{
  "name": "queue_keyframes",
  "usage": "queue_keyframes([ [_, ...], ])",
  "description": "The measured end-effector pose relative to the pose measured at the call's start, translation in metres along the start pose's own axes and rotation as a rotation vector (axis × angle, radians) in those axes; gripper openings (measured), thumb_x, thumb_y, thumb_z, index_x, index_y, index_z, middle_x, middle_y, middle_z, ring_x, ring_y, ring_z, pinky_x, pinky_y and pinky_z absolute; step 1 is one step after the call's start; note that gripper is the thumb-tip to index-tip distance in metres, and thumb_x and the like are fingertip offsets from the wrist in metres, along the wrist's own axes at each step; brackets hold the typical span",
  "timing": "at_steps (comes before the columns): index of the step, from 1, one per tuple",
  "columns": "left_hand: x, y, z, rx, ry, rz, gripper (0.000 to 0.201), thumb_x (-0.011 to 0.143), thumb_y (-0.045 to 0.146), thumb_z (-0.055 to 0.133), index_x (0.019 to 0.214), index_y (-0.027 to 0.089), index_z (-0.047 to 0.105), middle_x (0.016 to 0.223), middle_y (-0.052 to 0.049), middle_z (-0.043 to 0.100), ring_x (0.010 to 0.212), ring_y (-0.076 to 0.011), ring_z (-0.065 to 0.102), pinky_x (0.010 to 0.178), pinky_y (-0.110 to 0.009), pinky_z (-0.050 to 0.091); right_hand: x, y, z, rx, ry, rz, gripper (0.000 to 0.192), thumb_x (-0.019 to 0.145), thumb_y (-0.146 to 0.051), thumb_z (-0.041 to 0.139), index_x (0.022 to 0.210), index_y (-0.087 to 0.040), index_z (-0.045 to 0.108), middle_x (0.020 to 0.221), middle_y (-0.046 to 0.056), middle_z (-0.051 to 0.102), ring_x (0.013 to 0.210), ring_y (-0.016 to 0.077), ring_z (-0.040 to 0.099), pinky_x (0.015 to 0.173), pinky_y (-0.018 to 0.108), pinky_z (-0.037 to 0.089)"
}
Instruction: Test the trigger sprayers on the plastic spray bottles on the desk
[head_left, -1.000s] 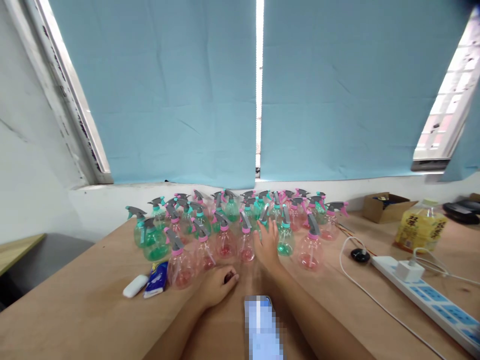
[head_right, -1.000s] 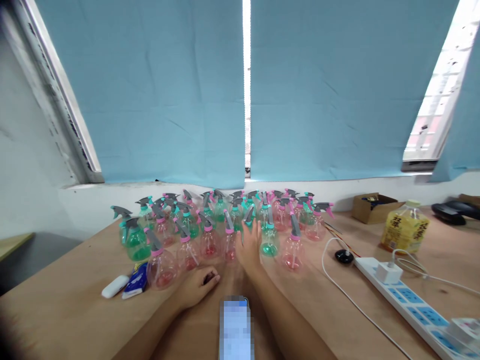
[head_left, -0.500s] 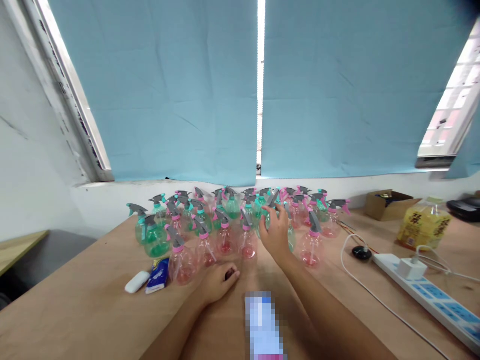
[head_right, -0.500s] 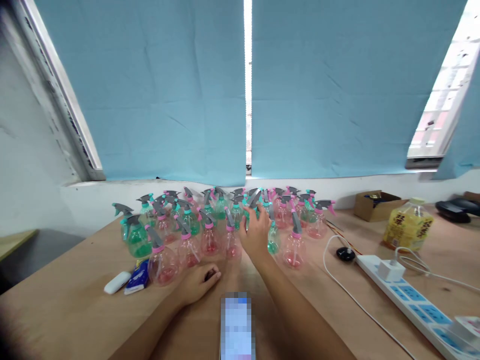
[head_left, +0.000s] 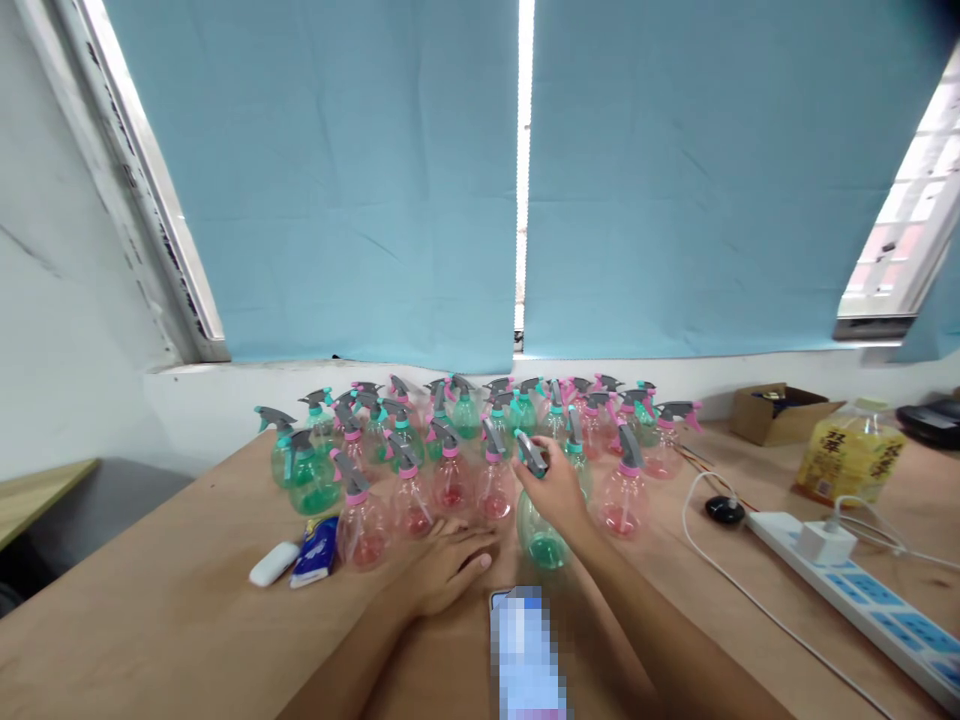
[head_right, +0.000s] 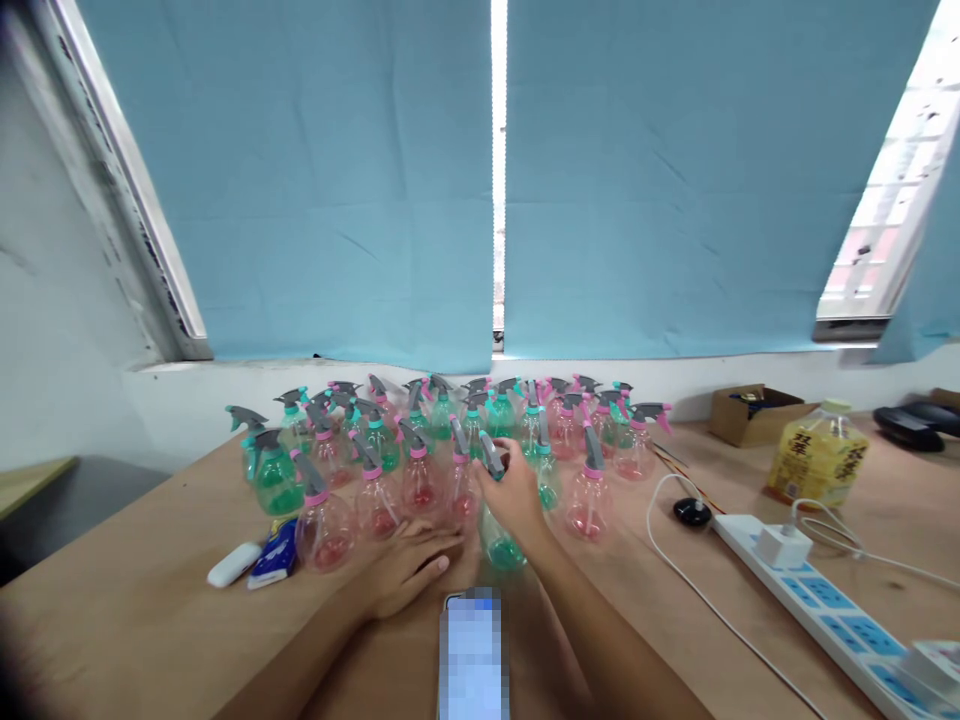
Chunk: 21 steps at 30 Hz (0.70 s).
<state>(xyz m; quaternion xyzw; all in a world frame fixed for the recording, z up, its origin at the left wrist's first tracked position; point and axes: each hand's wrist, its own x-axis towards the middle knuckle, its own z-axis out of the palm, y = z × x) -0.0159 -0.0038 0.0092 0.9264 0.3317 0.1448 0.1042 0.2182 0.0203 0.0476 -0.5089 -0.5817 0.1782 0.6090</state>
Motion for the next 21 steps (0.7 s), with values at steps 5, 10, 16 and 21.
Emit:
queue_keyframes([
  [5,0.002,0.000,0.000,-0.019,-0.050,-0.052,0.047,0.104,0.050,0.032,0.149,0.039,0.040,0.152,-0.001,0.046,0.140,-0.0287,0.035,0.115,-0.055,0.022,0.001,0.010,0.006,0.020,-0.059,0.060,0.021,0.077,-0.027,0.055,0.089,-0.017,0.068,0.072,-0.001,0.060,0.069,0.0178,0.053,0.065,0.028,0.041],
  [10,0.001,-0.004,0.004,-0.018,-0.080,-0.092,0.048,0.103,0.052,0.032,0.150,0.043,0.035,0.157,0.000,0.039,0.144,-0.0296,0.029,0.115,-0.058,0.020,0.000,0.010,0.007,0.089,-0.026,-0.058,0.025,0.076,-0.026,0.055,0.095,-0.018,0.067,0.087,0.002,0.061,0.080,0.0195,0.056,0.075,0.031,0.044],
  [16,0.002,-0.006,0.006,0.023,-0.019,-0.055,0.046,0.101,0.053,0.039,0.144,0.039,0.047,0.154,-0.004,0.042,0.138,-0.0309,0.036,0.113,-0.054,0.023,-0.005,0.002,0.006,0.136,-0.184,-0.201,0.018,0.074,-0.019,0.053,0.088,-0.019,0.065,0.077,-0.001,0.059,0.071,0.0167,0.053,0.070,0.028,0.044],
  [21,0.003,-0.004,0.007,0.034,0.059,-0.017,0.038,0.099,0.043,0.046,0.132,0.030,0.058,0.135,-0.006,0.058,0.122,-0.0275,0.048,0.106,-0.045,0.033,-0.005,0.001,0.020,0.403,-0.375,-0.074,0.032,0.069,-0.017,0.053,0.097,-0.020,0.068,0.082,0.001,0.066,0.072,0.0179,0.060,0.071,0.030,0.050],
])
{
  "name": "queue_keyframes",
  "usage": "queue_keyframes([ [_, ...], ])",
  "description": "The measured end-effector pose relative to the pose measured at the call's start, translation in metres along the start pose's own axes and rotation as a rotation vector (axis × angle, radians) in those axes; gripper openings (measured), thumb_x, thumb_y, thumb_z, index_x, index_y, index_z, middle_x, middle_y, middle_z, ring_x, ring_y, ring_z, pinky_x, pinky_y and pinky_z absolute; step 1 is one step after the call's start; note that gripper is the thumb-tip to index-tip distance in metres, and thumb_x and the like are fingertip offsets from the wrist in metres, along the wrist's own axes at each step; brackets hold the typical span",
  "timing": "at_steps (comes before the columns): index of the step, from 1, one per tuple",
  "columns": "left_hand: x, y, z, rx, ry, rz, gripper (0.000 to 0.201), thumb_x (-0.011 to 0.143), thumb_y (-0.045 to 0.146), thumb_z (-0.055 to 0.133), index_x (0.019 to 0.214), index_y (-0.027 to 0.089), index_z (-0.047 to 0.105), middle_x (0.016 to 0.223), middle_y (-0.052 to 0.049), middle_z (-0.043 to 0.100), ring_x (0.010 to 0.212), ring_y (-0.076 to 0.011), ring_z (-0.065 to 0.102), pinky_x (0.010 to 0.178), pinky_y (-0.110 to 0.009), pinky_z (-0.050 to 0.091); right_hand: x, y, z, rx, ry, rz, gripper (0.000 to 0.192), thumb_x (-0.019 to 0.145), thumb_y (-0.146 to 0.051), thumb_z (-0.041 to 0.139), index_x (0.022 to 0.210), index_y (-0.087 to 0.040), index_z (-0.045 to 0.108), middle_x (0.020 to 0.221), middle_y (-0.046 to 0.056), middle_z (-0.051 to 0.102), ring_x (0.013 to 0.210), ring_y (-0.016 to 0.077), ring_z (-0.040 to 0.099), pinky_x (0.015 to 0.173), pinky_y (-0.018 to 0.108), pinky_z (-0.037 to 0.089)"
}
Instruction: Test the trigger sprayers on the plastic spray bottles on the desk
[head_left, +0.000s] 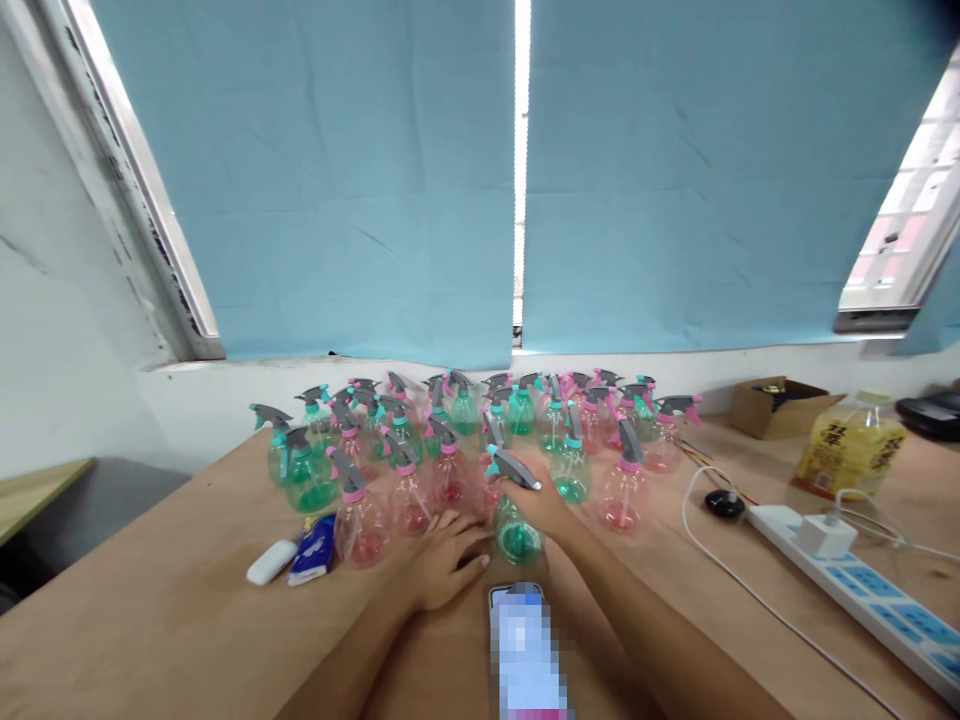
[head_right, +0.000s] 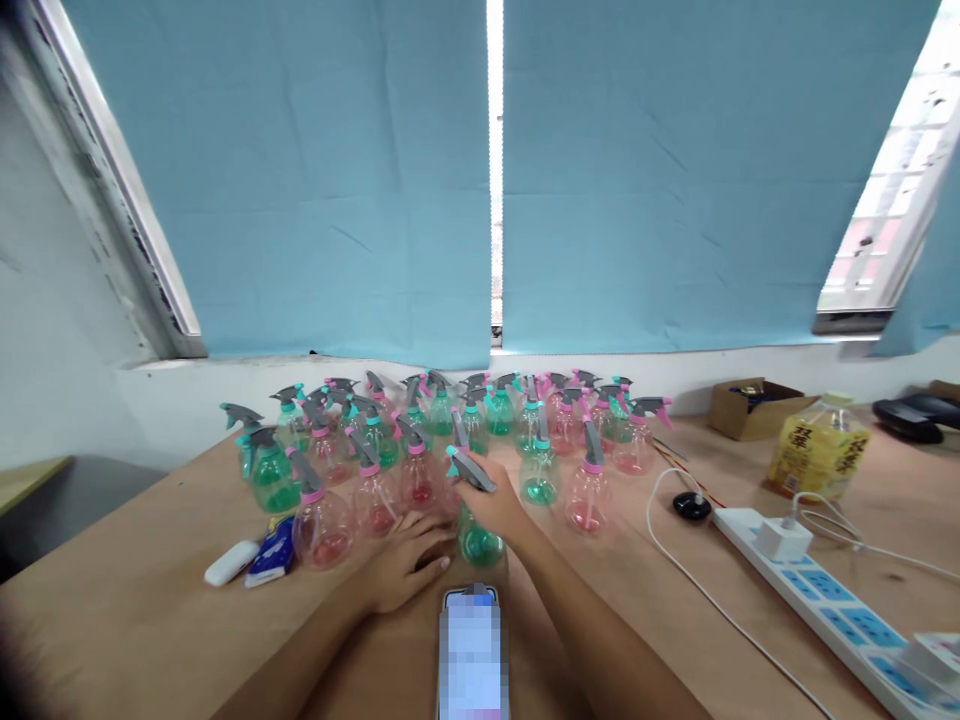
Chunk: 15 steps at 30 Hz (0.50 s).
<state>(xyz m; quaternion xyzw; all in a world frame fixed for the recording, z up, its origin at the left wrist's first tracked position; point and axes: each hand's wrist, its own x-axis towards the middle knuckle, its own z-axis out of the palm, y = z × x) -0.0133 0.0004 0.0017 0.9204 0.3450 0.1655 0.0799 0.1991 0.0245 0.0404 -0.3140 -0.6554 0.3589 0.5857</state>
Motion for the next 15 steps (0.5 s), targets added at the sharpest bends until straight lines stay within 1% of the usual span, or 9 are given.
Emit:
queue_keyframes([
  [2,0.000,0.000,0.001,0.007,0.030,0.002,0.031,0.098,0.036,0.048,0.124,0.027,0.063,0.126,-0.006,0.062,0.114,-0.0260,0.051,0.103,-0.042,0.036,0.003,0.001,0.004,0.137,-0.090,0.068,0.034,0.067,-0.017,0.053,0.097,-0.021,0.069,0.083,0.001,0.067,0.070,0.0181,0.062,0.069,0.031,0.052],
  [5,0.000,-0.003,0.003,0.017,0.074,-0.042,0.024,0.096,0.025,0.047,0.110,0.024,0.067,0.111,-0.006,0.066,0.103,-0.0241,0.055,0.095,-0.038,0.040,0.006,0.001,0.007,0.198,-0.162,0.110,0.031,0.065,-0.016,0.052,0.089,-0.021,0.070,0.072,0.000,0.065,0.065,0.0178,0.062,0.066,0.031,0.052],
  [10,-0.004,-0.010,0.005,0.005,0.085,-0.138,0.022,0.085,0.011,0.047,0.088,0.022,0.066,0.095,-0.004,0.067,0.093,-0.0214,0.060,0.083,-0.031,0.043,0.008,0.006,0.008,0.244,-0.146,0.126,0.025,0.060,-0.018,0.053,0.079,-0.021,0.068,0.074,0.001,0.066,0.062,0.0164,0.058,0.058,0.028,0.048],
  [13,-0.006,-0.012,0.007,0.020,0.071,-0.186,0.022,0.084,0.011,0.047,0.083,0.023,0.064,0.090,-0.002,0.068,0.084,-0.0193,0.062,0.077,-0.028,0.043,0.009,0.009,0.008,0.276,-0.158,0.159,0.022,0.058,-0.019,0.053,0.076,-0.020,0.066,0.071,0.002,0.065,0.062,0.0173,0.058,0.057,0.028,0.047],
  [15,-0.007,-0.012,0.007,0.032,0.049,-0.197,0.021,0.085,0.012,0.047,0.082,0.023,0.064,0.086,-0.001,0.069,0.080,-0.0188,0.062,0.073,-0.028,0.042,0.009,0.009,0.007,0.264,-0.172,0.140,0.023,0.058,-0.018,0.052,0.076,-0.020,0.066,0.070,0.001,0.064,0.061,0.0167,0.057,0.058,0.028,0.047],
])
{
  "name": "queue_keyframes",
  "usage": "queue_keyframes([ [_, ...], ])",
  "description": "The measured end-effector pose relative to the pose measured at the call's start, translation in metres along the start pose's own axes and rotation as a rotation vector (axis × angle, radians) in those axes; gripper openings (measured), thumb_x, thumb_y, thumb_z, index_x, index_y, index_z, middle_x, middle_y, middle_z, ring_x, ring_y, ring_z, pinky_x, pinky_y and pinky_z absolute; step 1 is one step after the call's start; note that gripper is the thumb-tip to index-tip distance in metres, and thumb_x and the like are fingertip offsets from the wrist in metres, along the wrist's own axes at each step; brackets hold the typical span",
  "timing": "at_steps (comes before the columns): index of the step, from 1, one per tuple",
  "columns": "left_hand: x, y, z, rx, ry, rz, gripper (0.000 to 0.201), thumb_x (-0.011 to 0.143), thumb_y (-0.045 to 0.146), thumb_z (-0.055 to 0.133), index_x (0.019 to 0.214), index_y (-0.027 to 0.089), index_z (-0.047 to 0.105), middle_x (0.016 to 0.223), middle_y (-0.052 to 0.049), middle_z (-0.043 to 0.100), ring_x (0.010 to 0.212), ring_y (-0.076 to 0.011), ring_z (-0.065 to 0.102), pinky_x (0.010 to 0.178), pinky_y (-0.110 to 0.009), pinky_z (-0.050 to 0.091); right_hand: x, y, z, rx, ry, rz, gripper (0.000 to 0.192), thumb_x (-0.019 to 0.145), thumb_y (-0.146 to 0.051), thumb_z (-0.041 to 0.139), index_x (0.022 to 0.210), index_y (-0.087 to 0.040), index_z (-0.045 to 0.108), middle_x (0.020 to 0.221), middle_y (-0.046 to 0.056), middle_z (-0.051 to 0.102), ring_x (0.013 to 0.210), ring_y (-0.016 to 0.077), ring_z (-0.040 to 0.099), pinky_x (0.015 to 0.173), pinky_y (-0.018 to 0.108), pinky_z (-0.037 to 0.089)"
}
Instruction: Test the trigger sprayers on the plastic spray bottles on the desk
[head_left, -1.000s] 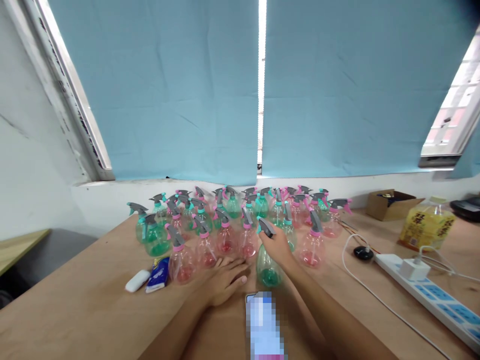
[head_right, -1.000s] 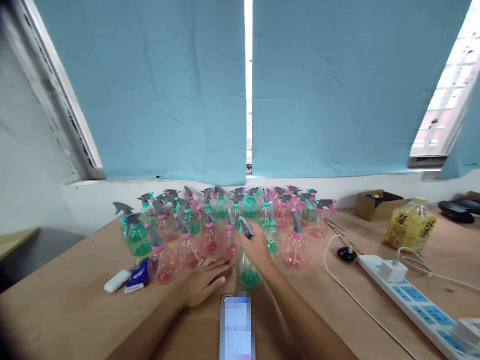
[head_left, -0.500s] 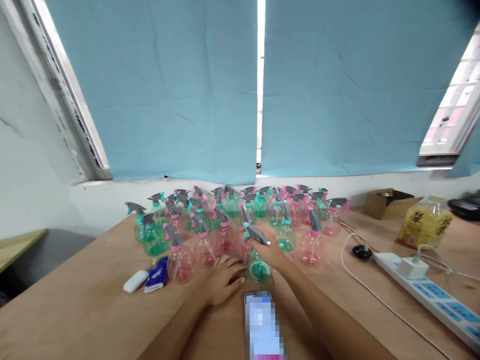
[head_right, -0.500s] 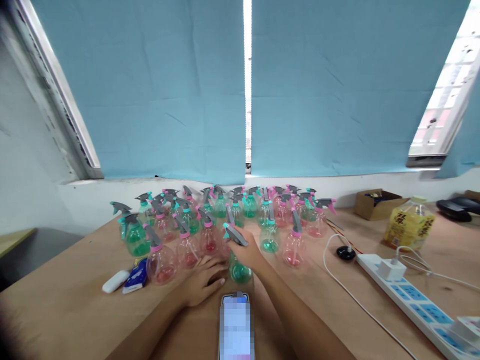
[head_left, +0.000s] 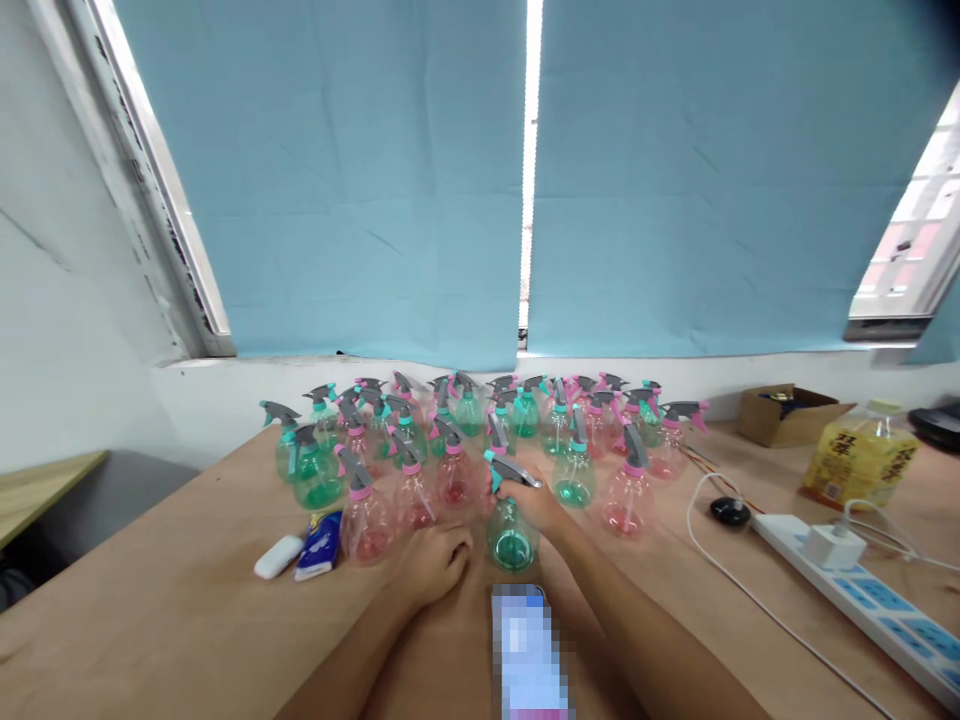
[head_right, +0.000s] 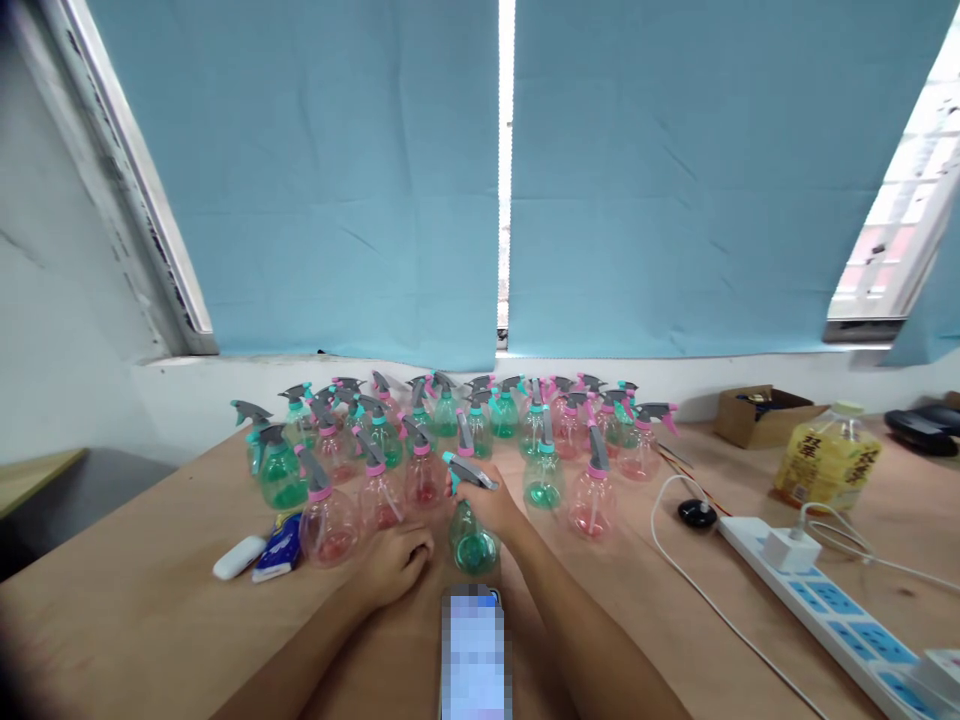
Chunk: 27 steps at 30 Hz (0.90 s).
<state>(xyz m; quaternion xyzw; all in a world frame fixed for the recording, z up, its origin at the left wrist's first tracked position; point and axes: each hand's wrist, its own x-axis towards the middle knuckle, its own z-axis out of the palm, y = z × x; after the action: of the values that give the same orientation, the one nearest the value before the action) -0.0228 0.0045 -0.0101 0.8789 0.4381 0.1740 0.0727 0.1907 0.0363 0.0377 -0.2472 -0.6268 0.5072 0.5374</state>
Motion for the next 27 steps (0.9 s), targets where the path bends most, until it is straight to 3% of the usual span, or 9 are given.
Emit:
queue_keyframes([
  [6,-0.001,0.006,-0.003,0.042,-0.082,0.038,0.022,0.087,0.015,0.045,0.073,0.022,0.060,0.081,-0.003,0.069,0.075,-0.0193,0.062,0.068,-0.028,0.040,-0.003,-0.010,-0.004,-0.103,-0.089,-0.075,0.030,0.061,-0.019,0.050,0.083,-0.020,0.071,0.068,0.000,0.063,0.063,0.0164,0.056,0.062,0.028,0.045],
  [14,0.001,0.002,0.001,0.025,-0.079,0.039,0.020,0.086,0.014,0.046,0.072,0.022,0.058,0.082,-0.002,0.068,0.078,-0.0187,0.061,0.071,-0.027,0.041,-0.002,-0.003,-0.004,0.002,-0.063,-0.039,0.022,0.060,-0.017,0.052,0.073,-0.019,0.070,0.068,0.001,0.065,0.062,0.0171,0.059,0.061,0.028,0.045],
  [27,0.000,0.001,0.001,0.013,-0.078,0.036,0.021,0.087,0.014,0.045,0.074,0.022,0.060,0.083,-0.002,0.068,0.077,-0.0184,0.062,0.072,-0.027,0.040,-0.003,-0.007,-0.005,-0.053,-0.129,-0.071,0.025,0.061,-0.019,0.051,0.076,-0.020,0.070,0.067,0.000,0.064,0.061,0.0162,0.056,0.061,0.028,0.045],
])
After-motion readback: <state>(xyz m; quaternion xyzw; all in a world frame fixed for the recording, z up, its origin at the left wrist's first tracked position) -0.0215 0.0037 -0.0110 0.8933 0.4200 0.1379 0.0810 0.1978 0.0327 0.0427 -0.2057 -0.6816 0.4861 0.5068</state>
